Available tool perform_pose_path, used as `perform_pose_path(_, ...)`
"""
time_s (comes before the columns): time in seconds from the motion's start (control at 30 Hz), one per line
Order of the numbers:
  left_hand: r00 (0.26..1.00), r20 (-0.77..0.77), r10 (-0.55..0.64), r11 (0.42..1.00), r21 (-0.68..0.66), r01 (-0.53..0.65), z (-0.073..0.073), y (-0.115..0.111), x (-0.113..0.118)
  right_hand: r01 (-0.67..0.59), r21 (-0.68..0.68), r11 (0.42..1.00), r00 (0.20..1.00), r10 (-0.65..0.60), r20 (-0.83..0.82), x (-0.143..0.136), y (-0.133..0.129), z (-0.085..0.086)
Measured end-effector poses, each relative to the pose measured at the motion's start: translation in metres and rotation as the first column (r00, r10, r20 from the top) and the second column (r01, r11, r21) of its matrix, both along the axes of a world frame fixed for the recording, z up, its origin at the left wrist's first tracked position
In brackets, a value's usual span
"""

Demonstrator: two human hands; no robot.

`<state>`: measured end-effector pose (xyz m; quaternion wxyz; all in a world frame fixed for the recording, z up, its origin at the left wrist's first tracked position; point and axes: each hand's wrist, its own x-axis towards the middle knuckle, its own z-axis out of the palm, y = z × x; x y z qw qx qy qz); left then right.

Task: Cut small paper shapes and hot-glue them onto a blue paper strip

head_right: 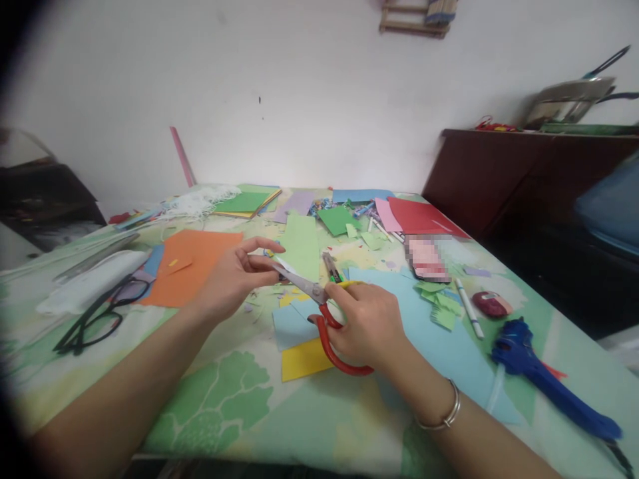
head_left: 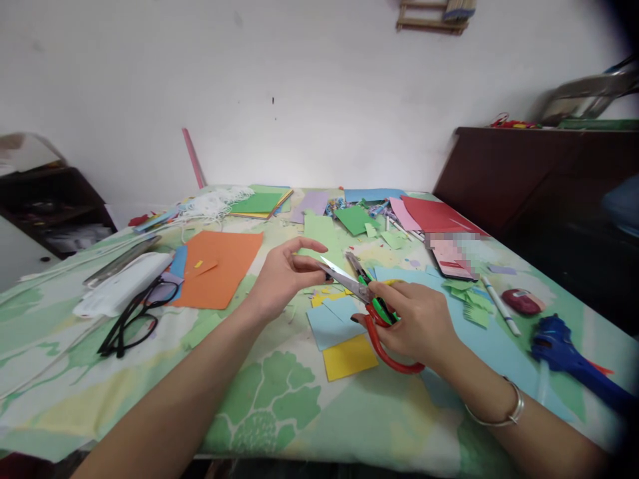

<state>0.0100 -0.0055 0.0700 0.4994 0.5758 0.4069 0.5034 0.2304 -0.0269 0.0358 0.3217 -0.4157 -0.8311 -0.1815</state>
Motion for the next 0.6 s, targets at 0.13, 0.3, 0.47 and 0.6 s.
perform_pose_path(0.13, 0.998, -0.052, -0.033, 0.999, 0.003, 0.033, 0.0013, 0.0016, -0.0037, 0.009, -0.005, 1.0, 1.0, -0.009, 0.021, -0.0001, -0.0005, 0.0)
perform_pose_path(0.3, 0.995, -0.08, -0.051, 0.999, 0.007, 0.052, 0.0019, 0.0033, -0.0056, 0.011, -0.026, 1.0, 0.999, -0.01, 0.046, 0.0003, -0.0007, 0.0007)
perform_pose_path(0.47, 0.995, -0.088, -0.053, 0.998, 0.008, 0.054, 0.0001, 0.005, -0.0069, 0.037, -0.047, 0.998, 0.997, -0.034, 0.066, 0.0009, -0.0001, 0.0019)
perform_pose_path(0.6, 0.993, -0.104, -0.047, 0.999, 0.003, 0.047, -0.0007, 0.0063, -0.0082, 0.045, -0.061, 0.997, 0.996, -0.04, 0.076, 0.0014, 0.0, 0.0024)
